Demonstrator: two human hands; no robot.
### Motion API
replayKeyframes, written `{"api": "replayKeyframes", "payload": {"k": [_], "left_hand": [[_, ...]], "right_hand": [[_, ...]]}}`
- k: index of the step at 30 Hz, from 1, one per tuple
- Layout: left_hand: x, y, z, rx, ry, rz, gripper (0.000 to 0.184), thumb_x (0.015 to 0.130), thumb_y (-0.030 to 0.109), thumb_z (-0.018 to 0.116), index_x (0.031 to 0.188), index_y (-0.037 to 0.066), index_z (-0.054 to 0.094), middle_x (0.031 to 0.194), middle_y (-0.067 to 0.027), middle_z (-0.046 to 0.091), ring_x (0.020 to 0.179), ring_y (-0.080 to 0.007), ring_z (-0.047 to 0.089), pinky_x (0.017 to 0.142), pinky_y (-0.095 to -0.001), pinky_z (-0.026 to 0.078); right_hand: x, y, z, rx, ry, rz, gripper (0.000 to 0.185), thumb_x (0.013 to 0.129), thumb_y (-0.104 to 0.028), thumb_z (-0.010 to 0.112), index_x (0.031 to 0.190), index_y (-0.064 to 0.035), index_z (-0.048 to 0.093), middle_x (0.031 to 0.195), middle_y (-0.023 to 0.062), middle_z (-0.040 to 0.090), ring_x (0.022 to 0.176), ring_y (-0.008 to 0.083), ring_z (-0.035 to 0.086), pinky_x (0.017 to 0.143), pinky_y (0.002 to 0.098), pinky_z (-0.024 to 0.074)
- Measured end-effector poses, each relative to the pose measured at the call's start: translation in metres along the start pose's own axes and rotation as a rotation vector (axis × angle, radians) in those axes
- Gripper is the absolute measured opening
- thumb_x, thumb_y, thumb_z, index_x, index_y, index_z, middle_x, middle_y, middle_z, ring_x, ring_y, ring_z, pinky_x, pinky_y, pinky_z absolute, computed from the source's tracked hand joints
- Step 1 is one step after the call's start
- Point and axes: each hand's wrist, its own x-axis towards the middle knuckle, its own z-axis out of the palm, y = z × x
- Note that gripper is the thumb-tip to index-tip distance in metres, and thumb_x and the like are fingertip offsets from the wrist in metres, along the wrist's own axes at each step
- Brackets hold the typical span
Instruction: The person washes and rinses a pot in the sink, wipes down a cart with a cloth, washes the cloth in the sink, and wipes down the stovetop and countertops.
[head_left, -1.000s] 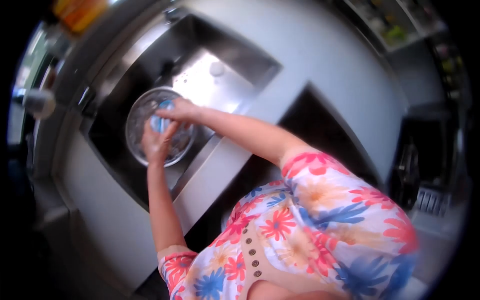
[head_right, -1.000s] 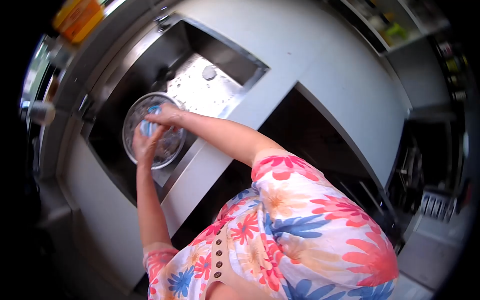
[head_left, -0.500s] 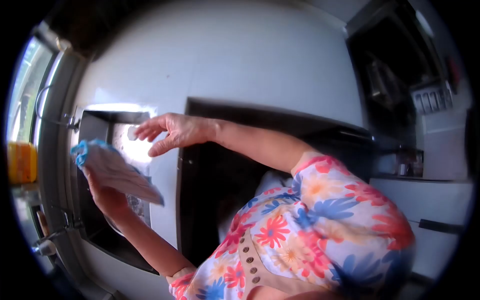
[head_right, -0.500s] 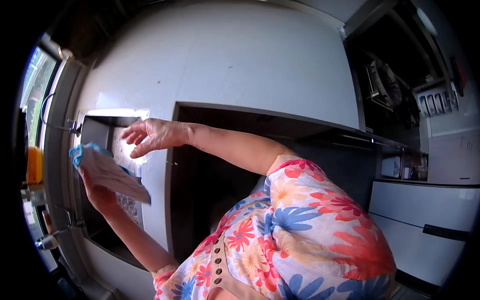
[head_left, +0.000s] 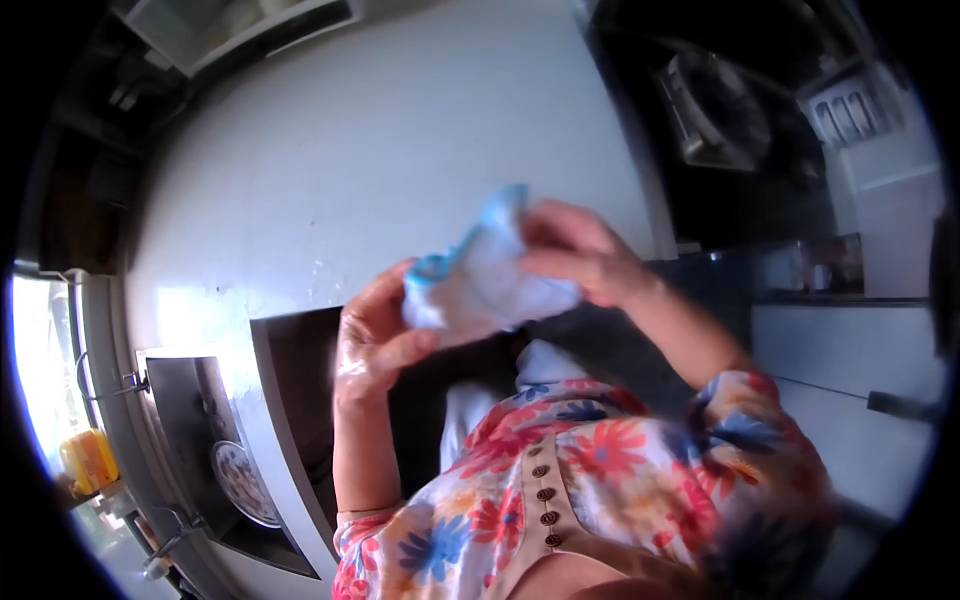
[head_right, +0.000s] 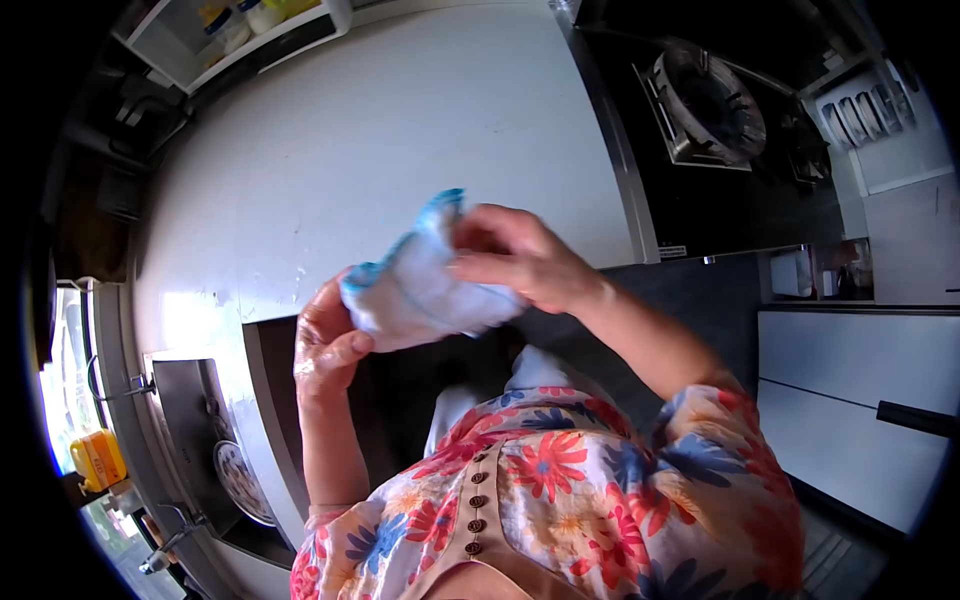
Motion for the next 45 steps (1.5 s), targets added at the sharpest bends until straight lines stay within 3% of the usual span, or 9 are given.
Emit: {"api": "replayKeyframes", "payload": {"k": [8, 12, 13, 16, 19, 33, 41, 43, 45], "left_hand": [[0.063, -0.065, 0.065, 0.38, -0.192, 0.099, 0.027, 0.073, -0.014, 0.06, 0.095, 0.002, 0.063, 0.087, -0.0025, 0.054, 0.08, -0.0117, 0.05, 0.069, -0.0233, 0.04], [0.121, -0.098, 0.107, 0.885, -0.269, 0.332, 0.033, 0.076, 0.006, 0.065, 0.109, 0.005, 0.058, 0.112, -0.018, 0.052, 0.083, -0.0229, 0.056, 0.068, -0.0299, 0.047], [0.125, -0.113, 0.103, 0.999, -0.242, 0.357, 0.037, 0.075, 0.008, 0.066, 0.111, 0.006, 0.056, 0.118, -0.0197, 0.048, 0.092, -0.027, 0.054, 0.073, -0.033, 0.046], [0.121, -0.132, 0.081, 1.3, -0.174, 0.438, 0.045, 0.072, 0.009, 0.067, 0.115, 0.008, 0.054, 0.125, -0.0207, 0.044, 0.106, -0.0349, 0.048, 0.083, -0.0398, 0.044], [0.103, -0.13, 0.034, 1.537, -0.073, 0.448, 0.043, 0.07, 0.007, 0.066, 0.112, 0.009, 0.056, 0.125, -0.0183, 0.044, 0.112, -0.0376, 0.043, 0.09, -0.0449, 0.04], [0.089, -0.126, -0.014, 1.88, 0.261, 0.36, 0.036, 0.074, 0.007, 0.052, 0.11, 0.006, 0.056, 0.124, -0.016, 0.048, 0.115, -0.0365, 0.043, 0.094, -0.0449, 0.032], [0.087, -0.127, -0.014, 1.949, 0.258, 0.36, 0.037, 0.075, 0.015, 0.048, 0.111, 0.006, 0.054, 0.121, -0.0168, 0.048, 0.112, -0.0364, 0.045, 0.093, -0.0441, 0.032], [0.089, -0.125, -0.014, 1.965, 0.251, 0.372, 0.038, 0.075, 0.015, 0.048, 0.111, 0.005, 0.054, 0.121, -0.0166, 0.048, 0.112, -0.0361, 0.045, 0.093, -0.0437, 0.033], [0.089, -0.127, -0.013, 1.966, 0.248, 0.39, 0.039, 0.075, 0.016, 0.048, 0.112, 0.005, 0.053, 0.121, -0.0162, 0.048, 0.112, -0.0358, 0.045, 0.093, -0.0432, 0.033]], "right_hand": [[-0.124, -0.018, -0.083, -0.194, 0.689, -0.262, 0.02, 0.08, -0.002, 0.062, 0.099, -0.0041, 0.057, 0.089, -0.0006, 0.056, 0.077, 0.0047, 0.051, 0.071, 0.0182, 0.0413], [-0.142, -0.03, -0.138, -0.833, 1.078, -0.112, 0.023, 0.083, -0.009, 0.06, 0.106, -0.0047, 0.058, 0.098, 0.0052, 0.058, 0.087, 0.0131, 0.054, 0.077, 0.0236, 0.043], [-0.145, -0.015, -0.166, -1.602, 1.081, -0.24, 0.031, 0.081, -0.013, 0.062, 0.111, -0.006, 0.056, 0.11, 0.0122, 0.056, 0.098, 0.025, 0.054, 0.085, 0.0326, 0.0436], [-0.104, 0.03, -0.162, -1.316, 0.922, -0.106, 0.058, 0.073, -0.026, 0.071, 0.121, -0.0043, 0.046, 0.126, 0.0196, 0.045, 0.117, 0.035, 0.043, 0.097, 0.0436, 0.0351], [-0.052, 0.102, -0.185, -1.704, 0.856, 0.349, 0.093, 0.075, -0.064, 0.05, 0.137, -0.0003, 0.024, 0.143, 0.0251, 0.018, 0.134, 0.0407, 0.008, 0.106, 0.0536, 0.0048], [0.184, 0.039, -0.342, -1.504, 0.957, 0.098, 0.054, 0.088, -0.033, 0.036, 0.128, 0.0039, 0.039, 0.137, 0.0187, 0.033, 0.131, 0.0307, 0.025, 0.107, 0.0433, 0.0145], [0.229, 0.042, -0.24, -0.801, 0.405, -0.345, 0.023, 0.075, -0.018, 0.062, 0.09, -0.0022, 0.057, 0.087, 0.0214, 0.06, 0.086, 0.033, 0.059, 0.079, 0.0432, 0.0466], [0.215, 0.065, -0.195, -0.997, 0.537, -0.849, 0.02, 0.081, -0.019, 0.052, 0.094, -0.0058, 0.06, 0.089, 0.0205, 0.061, 0.08, 0.0383, 0.057, 0.069, 0.0428, 0.0472], [0.178, 0.05, -0.193, -0.639, 0.348, -0.493, 0.021, 0.083, -0.017, 0.051, 0.097, -0.0034, 0.059, 0.099, 0.0162, 0.06, 0.088, 0.0247, 0.058, 0.076, 0.0346, 0.0465]]}}
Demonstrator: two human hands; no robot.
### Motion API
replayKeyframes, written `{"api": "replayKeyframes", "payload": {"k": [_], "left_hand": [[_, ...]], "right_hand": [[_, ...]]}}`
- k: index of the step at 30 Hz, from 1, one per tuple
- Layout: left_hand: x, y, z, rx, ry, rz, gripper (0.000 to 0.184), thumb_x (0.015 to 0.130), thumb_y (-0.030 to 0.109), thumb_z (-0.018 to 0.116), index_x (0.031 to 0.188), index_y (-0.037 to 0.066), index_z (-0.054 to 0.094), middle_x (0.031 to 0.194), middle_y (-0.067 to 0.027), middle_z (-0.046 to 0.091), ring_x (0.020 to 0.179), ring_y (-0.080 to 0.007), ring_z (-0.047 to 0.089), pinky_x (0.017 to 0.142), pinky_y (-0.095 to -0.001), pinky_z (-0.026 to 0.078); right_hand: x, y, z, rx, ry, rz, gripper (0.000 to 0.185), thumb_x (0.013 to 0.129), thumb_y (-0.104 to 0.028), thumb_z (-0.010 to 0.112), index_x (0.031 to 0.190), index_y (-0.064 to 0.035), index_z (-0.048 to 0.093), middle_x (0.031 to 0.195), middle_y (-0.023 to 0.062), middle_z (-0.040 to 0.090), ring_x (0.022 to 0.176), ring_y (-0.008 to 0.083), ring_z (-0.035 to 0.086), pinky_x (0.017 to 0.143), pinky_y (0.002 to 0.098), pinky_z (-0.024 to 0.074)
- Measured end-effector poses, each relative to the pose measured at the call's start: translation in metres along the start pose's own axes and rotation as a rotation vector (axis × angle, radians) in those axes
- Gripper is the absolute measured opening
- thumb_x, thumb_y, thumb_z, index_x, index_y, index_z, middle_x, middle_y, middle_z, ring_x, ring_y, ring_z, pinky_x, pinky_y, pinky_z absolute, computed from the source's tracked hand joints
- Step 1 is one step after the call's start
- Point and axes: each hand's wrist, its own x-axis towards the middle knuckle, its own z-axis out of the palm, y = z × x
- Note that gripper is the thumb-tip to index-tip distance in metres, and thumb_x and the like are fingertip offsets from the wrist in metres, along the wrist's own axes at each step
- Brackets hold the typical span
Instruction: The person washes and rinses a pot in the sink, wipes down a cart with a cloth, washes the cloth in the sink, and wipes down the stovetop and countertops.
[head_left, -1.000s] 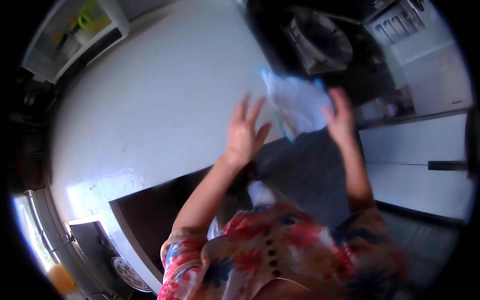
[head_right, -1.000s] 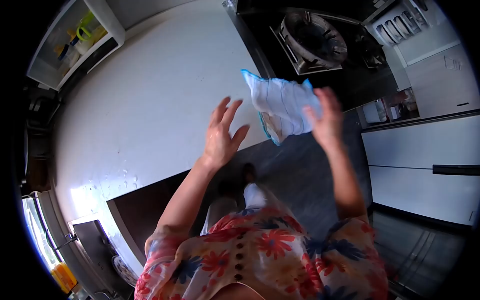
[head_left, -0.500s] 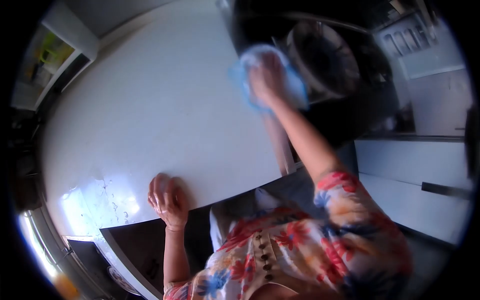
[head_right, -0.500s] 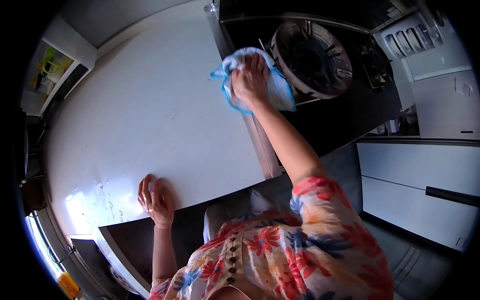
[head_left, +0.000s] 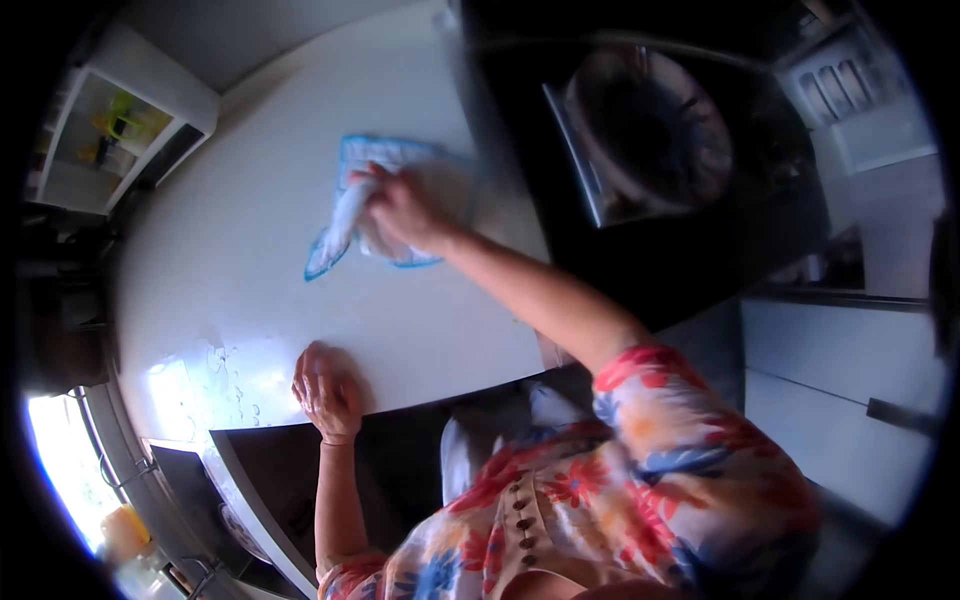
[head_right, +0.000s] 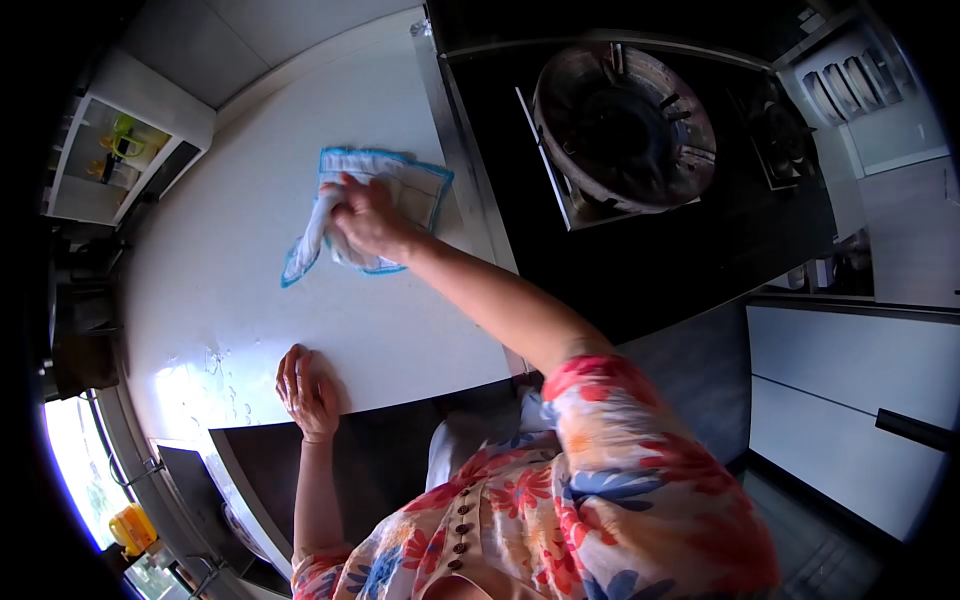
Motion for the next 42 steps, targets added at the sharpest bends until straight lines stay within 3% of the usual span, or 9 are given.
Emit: {"api": "replayKeyframes", "payload": {"k": [1, 5, 9, 15, 19, 25, 30, 39, 42], "left_hand": [[0.0, 0.001, 0.001, -0.003, 0.002, 0.002, 0.039, 0.075, 0.016, 0.047, 0.112, 0.005, 0.053, 0.121, -0.0161, 0.048, 0.112, -0.0358, 0.045, 0.093, -0.0432, 0.033], [0.0, -0.002, 0.001, -0.018, 0.011, -0.001, 0.04, 0.074, 0.017, 0.048, 0.112, 0.005, 0.053, 0.121, -0.0162, 0.048, 0.112, -0.0356, 0.045, 0.092, -0.0433, 0.033], [-0.001, 0.002, 0.001, -0.025, 0.011, -0.019, 0.039, 0.074, 0.015, 0.048, 0.112, 0.005, 0.053, 0.12, -0.0164, 0.049, 0.112, -0.0352, 0.045, 0.092, -0.0428, 0.033], [0.017, 0.008, -0.002, -0.03, 0.033, -0.048, 0.023, 0.075, 0.007, 0.057, 0.097, 0.005, 0.061, 0.104, -0.0117, 0.056, 0.1, -0.03, 0.051, 0.087, -0.0405, 0.037], [0.11, 0.05, 0.003, -0.056, 0.034, 0.068, 0.009, 0.069, 0.005, 0.069, 0.078, 0.007, 0.066, 0.078, -0.0069, 0.058, 0.078, -0.024, 0.053, 0.075, -0.0371, 0.04], [0.299, 0.175, 0.102, -0.072, -0.085, 0.463, 0.008, 0.075, 0.019, 0.065, 0.078, 0.013, 0.067, 0.084, -0.0046, 0.059, 0.09, -0.0214, 0.053, 0.082, -0.0376, 0.037], [0.391, 0.189, 0.221, -0.027, -0.375, 0.39, 0.011, 0.078, 0.025, 0.063, 0.087, 0.02, 0.068, 0.096, -0.0014, 0.062, 0.103, -0.0203, 0.051, 0.091, -0.0391, 0.031], [0.419, 0.187, 0.246, 0.352, -0.298, 0.645, 0.015, 0.077, 0.023, 0.059, 0.089, 0.023, 0.068, 0.097, -0.0013, 0.063, 0.102, -0.0206, 0.054, 0.093, -0.0397, 0.032], [0.427, 0.207, 0.205, 0.286, -0.449, 0.508, 0.018, 0.077, 0.026, 0.058, 0.092, 0.024, 0.068, 0.095, -0.0024, 0.065, 0.099, -0.0211, 0.056, 0.092, -0.0379, 0.034]], "right_hand": [[-0.007, -0.015, -0.026, 0.365, -0.117, 0.32, 0.024, 0.085, -0.018, 0.05, 0.101, -0.0024, 0.057, 0.102, 0.0137, 0.059, 0.09, 0.0196, 0.057, 0.077, 0.0319, 0.0462], [-0.031, -0.03, -0.11, 1.296, 0.059, 0.423, 0.044, 0.088, -0.035, 0.053, 0.117, -0.0031, 0.047, 0.107, 0.0065, 0.054, 0.104, 0.0169, 0.05, 0.093, 0.0354, 0.0387], [-0.085, -0.093, -0.171, 1.163, 0.229, 0.476, 0.045, 0.088, -0.031, 0.054, 0.121, -0.0022, 0.044, 0.117, 0.0083, 0.05, 0.105, 0.0174, 0.05, 0.091, 0.0361, 0.0394], [-0.176, -0.098, -0.18, 0.298, 0.183, 0.337, 0.027, 0.092, -0.022, 0.048, 0.111, -0.0031, 0.048, 0.087, 0.0014, 0.051, 0.08, 0.0068, 0.048, 0.069, 0.024, 0.0419], [-0.196, -0.05, -0.152, -0.665, -0.024, 0.213, 0.024, 0.083, -0.02, 0.058, 0.098, -0.002, 0.052, 0.09, 0.0145, 0.053, 0.083, 0.0298, 0.052, 0.073, 0.0397, 0.0433], [-0.183, -0.051, -0.145, -0.516, 0.121, 0.068, 0.028, 0.08, -0.018, 0.062, 0.1, -0.0005, 0.054, 0.099, 0.0177, 0.056, 0.092, 0.0374, 0.05, 0.087, 0.0473, 0.0364], [-0.181, -0.05, -0.146, -0.536, 0.163, 0.051, 0.028, 0.079, -0.017, 0.062, 0.101, -0.0014, 0.054, 0.099, 0.0173, 0.056, 0.093, 0.037, 0.052, 0.09, 0.0475, 0.0368], [-0.194, -0.037, -0.146, -0.601, 0.148, -0.021, 0.06, 0.083, -0.022, 0.063, 0.131, -0.0064, 0.031, 0.113, 0.0173, 0.052, 0.103, 0.0354, 0.053, 0.093, 0.0515, 0.0379], [-0.195, -0.034, -0.142, -0.657, 0.208, -0.091, 0.07, 0.083, -0.021, 0.062, 0.138, -0.012, 0.02, 0.117, 0.0165, 0.051, 0.106, 0.0344, 0.052, 0.092, 0.0531, 0.0377]]}}
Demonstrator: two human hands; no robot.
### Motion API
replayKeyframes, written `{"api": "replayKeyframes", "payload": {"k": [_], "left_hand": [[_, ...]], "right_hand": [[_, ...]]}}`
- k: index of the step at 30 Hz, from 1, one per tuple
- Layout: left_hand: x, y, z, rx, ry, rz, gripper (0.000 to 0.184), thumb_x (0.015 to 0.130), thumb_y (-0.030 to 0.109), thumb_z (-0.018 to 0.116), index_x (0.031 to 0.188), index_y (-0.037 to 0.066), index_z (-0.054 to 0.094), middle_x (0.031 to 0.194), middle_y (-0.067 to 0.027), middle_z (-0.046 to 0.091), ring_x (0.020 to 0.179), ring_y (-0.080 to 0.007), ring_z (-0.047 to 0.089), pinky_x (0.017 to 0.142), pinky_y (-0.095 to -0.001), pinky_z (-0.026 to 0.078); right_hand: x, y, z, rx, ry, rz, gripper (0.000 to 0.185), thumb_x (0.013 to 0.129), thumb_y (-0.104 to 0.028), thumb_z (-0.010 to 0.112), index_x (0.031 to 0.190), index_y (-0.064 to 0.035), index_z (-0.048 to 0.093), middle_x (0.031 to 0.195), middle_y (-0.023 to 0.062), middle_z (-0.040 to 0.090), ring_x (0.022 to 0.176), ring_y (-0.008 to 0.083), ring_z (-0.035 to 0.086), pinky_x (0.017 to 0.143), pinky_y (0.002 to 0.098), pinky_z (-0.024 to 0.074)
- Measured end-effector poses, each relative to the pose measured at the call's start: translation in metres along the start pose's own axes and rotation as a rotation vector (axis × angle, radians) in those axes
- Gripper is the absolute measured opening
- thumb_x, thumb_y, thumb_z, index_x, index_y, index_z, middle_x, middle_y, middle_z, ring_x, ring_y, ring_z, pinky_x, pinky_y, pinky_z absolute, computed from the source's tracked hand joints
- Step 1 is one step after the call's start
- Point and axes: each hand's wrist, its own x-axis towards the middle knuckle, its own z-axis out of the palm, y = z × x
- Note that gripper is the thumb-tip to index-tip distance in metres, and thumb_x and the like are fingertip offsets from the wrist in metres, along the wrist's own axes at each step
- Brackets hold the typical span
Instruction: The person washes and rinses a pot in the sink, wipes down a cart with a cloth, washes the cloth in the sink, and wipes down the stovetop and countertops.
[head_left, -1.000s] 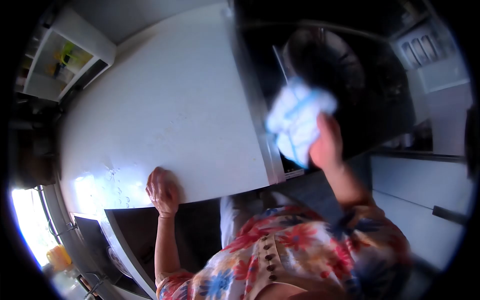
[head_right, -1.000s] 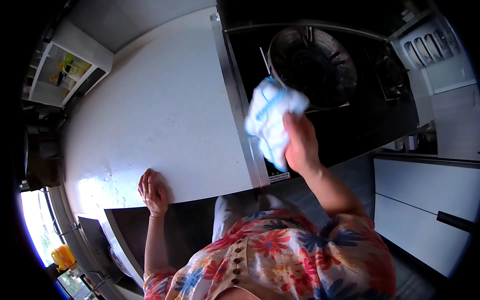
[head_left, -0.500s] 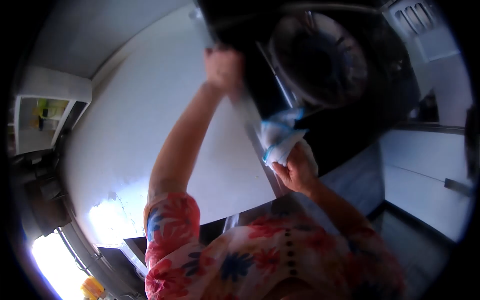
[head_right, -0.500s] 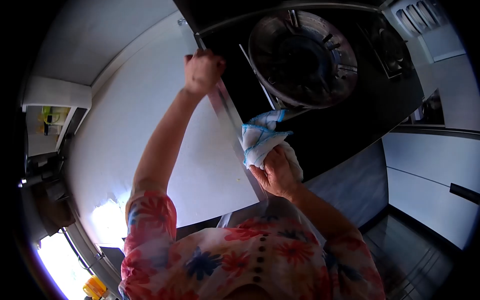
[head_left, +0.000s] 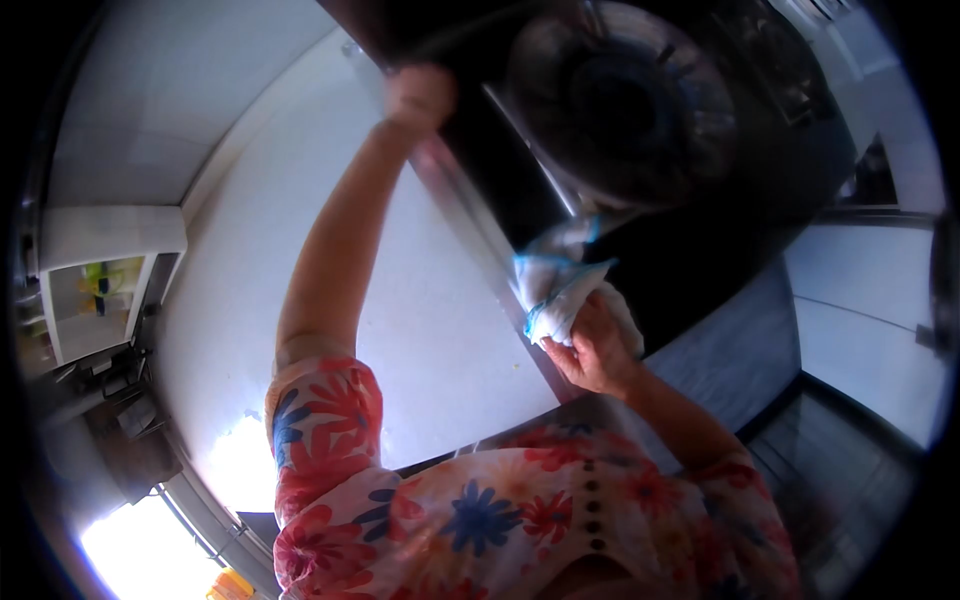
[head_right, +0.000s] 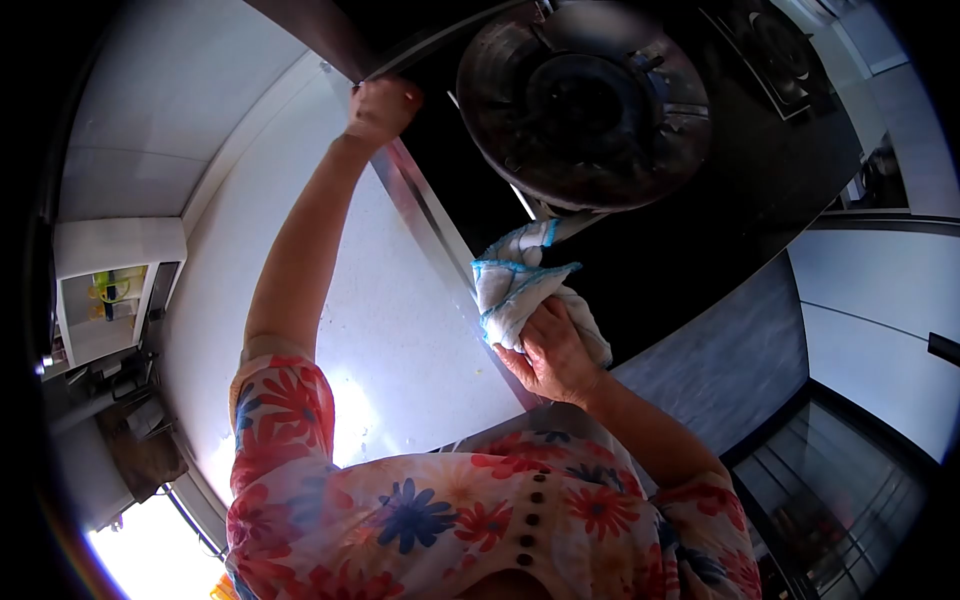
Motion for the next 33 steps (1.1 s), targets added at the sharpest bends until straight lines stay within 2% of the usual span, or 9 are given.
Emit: {"api": "replayKeyframes", "payload": {"k": [1, 8, 17, 21, 23, 29, 30, 32, 33], "left_hand": [[-0.009, 0.006, -0.031, -0.092, -0.098, -0.059, 0.019, 0.077, 0.028, 0.058, 0.093, 0.025, 0.068, 0.095, -0.0027, 0.065, 0.097, -0.0214, 0.057, 0.091, -0.0372, 0.034], [-0.001, 0.005, -0.028, -0.146, -0.032, -0.106, 0.022, 0.08, 0.031, 0.054, 0.094, 0.024, 0.068, 0.096, -0.0057, 0.065, 0.1, -0.0226, 0.057, 0.09, -0.0386, 0.036], [0.002, 0.007, -0.02, -0.028, 0.001, 0.054, 0.02, 0.081, 0.027, 0.052, 0.09, 0.017, 0.067, 0.097, -0.0087, 0.064, 0.097, -0.0263, 0.058, 0.088, -0.04, 0.041], [-0.014, 0.006, -0.027, -0.1, -0.045, 0.144, 0.018, 0.079, 0.024, 0.056, 0.09, 0.017, 0.067, 0.093, -0.0088, 0.065, 0.09, -0.0247, 0.061, 0.083, -0.0355, 0.046], [-0.022, 0.006, -0.031, -0.167, -0.048, 0.128, 0.017, 0.077, 0.023, 0.059, 0.09, 0.017, 0.068, 0.091, -0.0086, 0.066, 0.087, -0.0238, 0.062, 0.082, -0.033, 0.047], [-0.027, 0.004, -0.015, -0.138, 0.136, 0.258, 0.016, 0.074, 0.018, 0.06, 0.088, 0.018, 0.068, 0.09, -0.0077, 0.066, 0.088, -0.0242, 0.062, 0.084, -0.0345, 0.045], [-0.024, 0.006, -0.012, -0.098, 0.107, 0.231, 0.015, 0.074, 0.017, 0.059, 0.086, 0.017, 0.068, 0.089, -0.0077, 0.066, 0.088, -0.0247, 0.061, 0.084, -0.0351, 0.044], [-0.027, 0.019, -0.026, -0.014, 0.048, 0.175, 0.013, 0.074, 0.016, 0.058, 0.083, 0.016, 0.067, 0.089, -0.0078, 0.065, 0.089, -0.0258, 0.061, 0.085, -0.0363, 0.043], [-0.029, 0.019, -0.025, 0.002, 0.1, 0.201, 0.013, 0.074, 0.016, 0.058, 0.083, 0.016, 0.067, 0.089, -0.0082, 0.065, 0.088, -0.0264, 0.061, 0.085, -0.037, 0.042]], "right_hand": [[0.001, -0.001, 0.0, 0.016, 0.005, 0.006, 0.07, 0.084, -0.021, 0.062, 0.139, -0.0139, 0.018, 0.118, 0.0164, 0.05, 0.107, 0.0343, 0.051, 0.092, 0.0533, 0.0377], [0.003, -0.001, 0.001, 0.088, -0.007, 0.042, 0.074, 0.085, -0.019, 0.06, 0.142, -0.0208, 0.011, 0.122, 0.0147, 0.048, 0.11, 0.0335, 0.049, 0.092, 0.0532, 0.037], [0.001, -0.002, 0.004, 0.058, 0.024, 0.038, 0.073, 0.085, -0.019, 0.061, 0.141, -0.0191, 0.015, 0.118, 0.0143, 0.051, 0.109, 0.0325, 0.05, 0.094, 0.055, 0.0361], [0.003, -0.003, 0.001, 0.065, 0.004, 0.036, 0.071, 0.084, -0.019, 0.061, 0.14, -0.0167, 0.017, 0.117, 0.0153, 0.051, 0.108, 0.0333, 0.052, 0.093, 0.0551, 0.037], [0.002, -0.003, 0.002, 0.06, 0.013, 0.034, 0.068, 0.084, -0.019, 0.061, 0.138, -0.015, 0.02, 0.117, 0.0161, 0.051, 0.107, 0.0335, 0.052, 0.093, 0.0548, 0.0369], [0.001, -0.003, 0.002, 0.048, 0.015, 0.031, 0.061, 0.084, -0.019, 0.061, 0.134, -0.012, 0.026, 0.114, 0.0168, 0.053, 0.105, 0.0331, 0.053, 0.093, 0.0532, 0.0379], [0.0, -0.003, 0.003, 0.044, 0.02, 0.027, 0.059, 0.084, -0.019, 0.061, 0.133, -0.0116, 0.028, 0.113, 0.0168, 0.053, 0.105, 0.033, 0.053, 0.093, 0.0527, 0.0383], [0.0, -0.002, 0.003, 0.073, -0.008, 0.058, 0.043, 0.081, -0.019, 0.063, 0.117, -0.0053, 0.043, 0.107, 0.0172, 0.054, 0.101, 0.0349, 0.052, 0.093, 0.0494, 0.0367], [0.001, -0.002, 0.003, 0.088, -0.021, 0.073, 0.037, 0.079, -0.019, 0.064, 0.109, -0.0022, 0.051, 0.105, 0.0174, 0.055, 0.099, 0.0359, 0.051, 0.093, 0.0477, 0.036]]}}
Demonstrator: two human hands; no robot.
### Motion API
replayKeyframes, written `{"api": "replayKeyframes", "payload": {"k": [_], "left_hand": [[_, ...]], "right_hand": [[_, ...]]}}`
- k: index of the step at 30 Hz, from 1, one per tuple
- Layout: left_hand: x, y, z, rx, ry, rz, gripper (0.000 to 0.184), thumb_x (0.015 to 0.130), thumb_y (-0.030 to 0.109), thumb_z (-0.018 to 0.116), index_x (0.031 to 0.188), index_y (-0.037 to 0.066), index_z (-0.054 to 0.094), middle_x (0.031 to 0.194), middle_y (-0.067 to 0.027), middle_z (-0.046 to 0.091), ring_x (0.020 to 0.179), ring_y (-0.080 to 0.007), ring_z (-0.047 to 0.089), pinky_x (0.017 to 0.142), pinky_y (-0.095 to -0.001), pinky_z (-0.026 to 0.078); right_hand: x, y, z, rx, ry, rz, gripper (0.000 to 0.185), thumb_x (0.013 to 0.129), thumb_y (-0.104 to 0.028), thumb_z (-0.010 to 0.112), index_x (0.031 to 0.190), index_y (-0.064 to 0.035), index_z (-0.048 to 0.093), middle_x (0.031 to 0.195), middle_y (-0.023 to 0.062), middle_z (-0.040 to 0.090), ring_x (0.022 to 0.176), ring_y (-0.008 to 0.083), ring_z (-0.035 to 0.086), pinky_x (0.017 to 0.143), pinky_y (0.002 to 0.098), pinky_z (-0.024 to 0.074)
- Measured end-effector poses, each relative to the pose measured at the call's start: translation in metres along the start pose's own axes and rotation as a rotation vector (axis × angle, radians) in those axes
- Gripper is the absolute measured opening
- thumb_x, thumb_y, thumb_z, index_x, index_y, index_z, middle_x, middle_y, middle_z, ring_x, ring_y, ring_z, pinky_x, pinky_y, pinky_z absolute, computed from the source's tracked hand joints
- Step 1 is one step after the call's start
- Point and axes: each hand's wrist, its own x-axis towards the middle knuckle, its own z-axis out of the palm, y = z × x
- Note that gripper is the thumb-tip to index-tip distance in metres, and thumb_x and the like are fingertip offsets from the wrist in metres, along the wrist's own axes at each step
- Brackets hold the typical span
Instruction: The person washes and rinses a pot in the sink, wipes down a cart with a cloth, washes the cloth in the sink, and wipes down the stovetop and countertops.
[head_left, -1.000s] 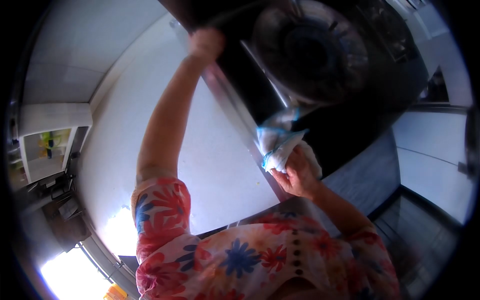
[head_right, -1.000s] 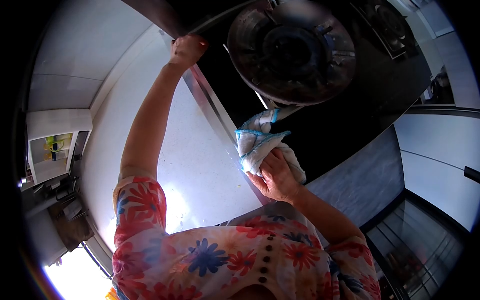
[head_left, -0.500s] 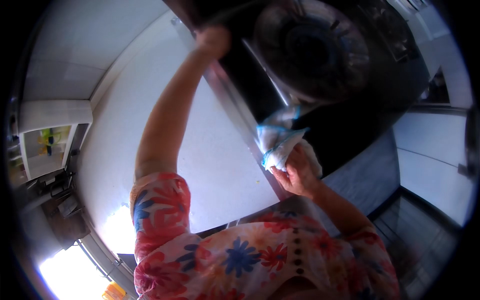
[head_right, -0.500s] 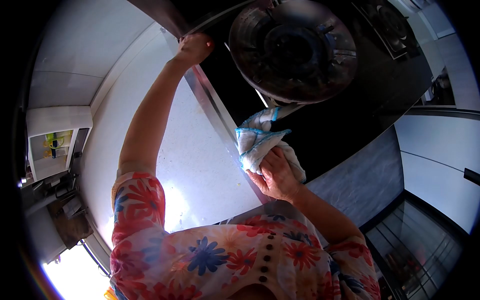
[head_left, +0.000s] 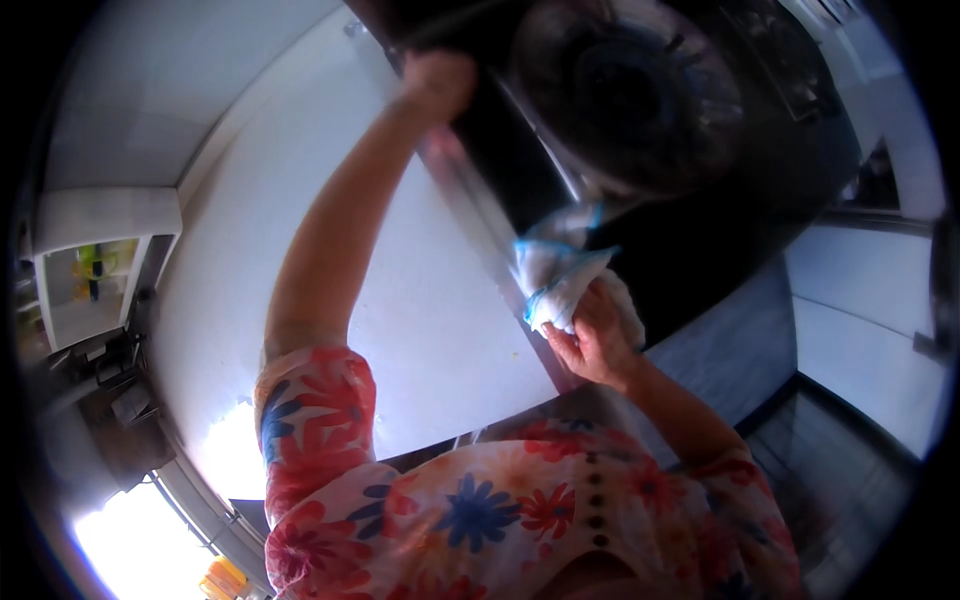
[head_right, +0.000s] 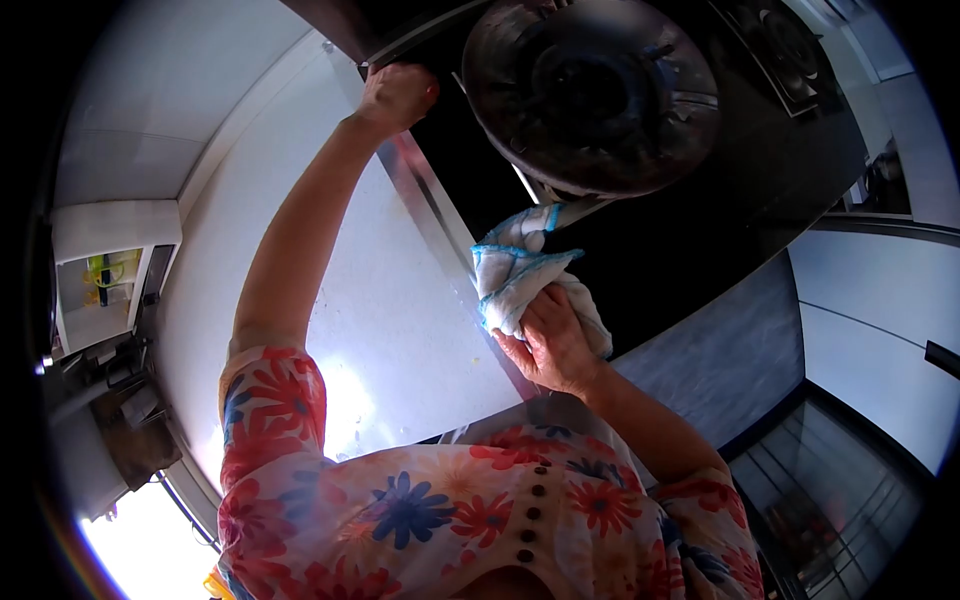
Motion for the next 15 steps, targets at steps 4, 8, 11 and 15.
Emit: {"api": "replayKeyframes", "payload": {"k": [4, 8, 11, 15], "left_hand": [[-0.008, 0.002, -0.006, -0.006, -0.056, -0.009, 0.013, 0.076, 0.015, 0.057, 0.085, 0.013, 0.065, 0.088, -0.0101, 0.064, 0.088, -0.0278, 0.06, 0.083, -0.0371, 0.044], [-0.034, -0.01, -0.017, -0.196, -0.148, -0.101, 0.013, 0.079, 0.016, 0.056, 0.087, 0.012, 0.066, 0.09, -0.0091, 0.065, 0.086, -0.0253, 0.062, 0.078, -0.0338, 0.048], [-0.059, -0.026, -0.022, -0.26, -0.104, -0.13, 0.014, 0.081, 0.017, 0.056, 0.09, 0.013, 0.067, 0.091, -0.0079, 0.066, 0.084, -0.0231, 0.062, 0.078, -0.032, 0.048], [-0.061, -0.021, -0.012, -0.25, -0.106, -0.178, 0.016, 0.081, 0.021, 0.056, 0.092, 0.016, 0.067, 0.091, -0.0045, 0.066, 0.085, -0.0218, 0.062, 0.08, -0.032, 0.047]], "right_hand": [[0.002, -0.003, 0.002, 0.0, 0.025, 0.017, 0.035, 0.079, -0.018, 0.064, 0.107, -0.0008, 0.051, 0.103, 0.0184, 0.055, 0.097, 0.0359, 0.051, 0.091, 0.0467, 0.0374], [0.002, -0.005, 0.0, 0.02, -0.004, 0.048, 0.032, 0.079, -0.017, 0.064, 0.104, 0.0001, 0.052, 0.1, 0.0189, 0.055, 0.093, 0.0361, 0.052, 0.088, 0.0462, 0.0382], [0.004, -0.006, -0.001, 0.036, -0.008, 0.049, 0.03, 0.079, -0.017, 0.064, 0.101, 0.0, 0.053, 0.098, 0.0185, 0.056, 0.091, 0.036, 0.053, 0.087, 0.0458, 0.0384], [0.009, -0.008, -0.001, 0.03, -0.005, 0.029, 0.026, 0.079, -0.015, 0.063, 0.099, -0.0004, 0.054, 0.094, 0.0174, 0.057, 0.087, 0.0348, 0.054, 0.084, 0.0448, 0.0387]]}}
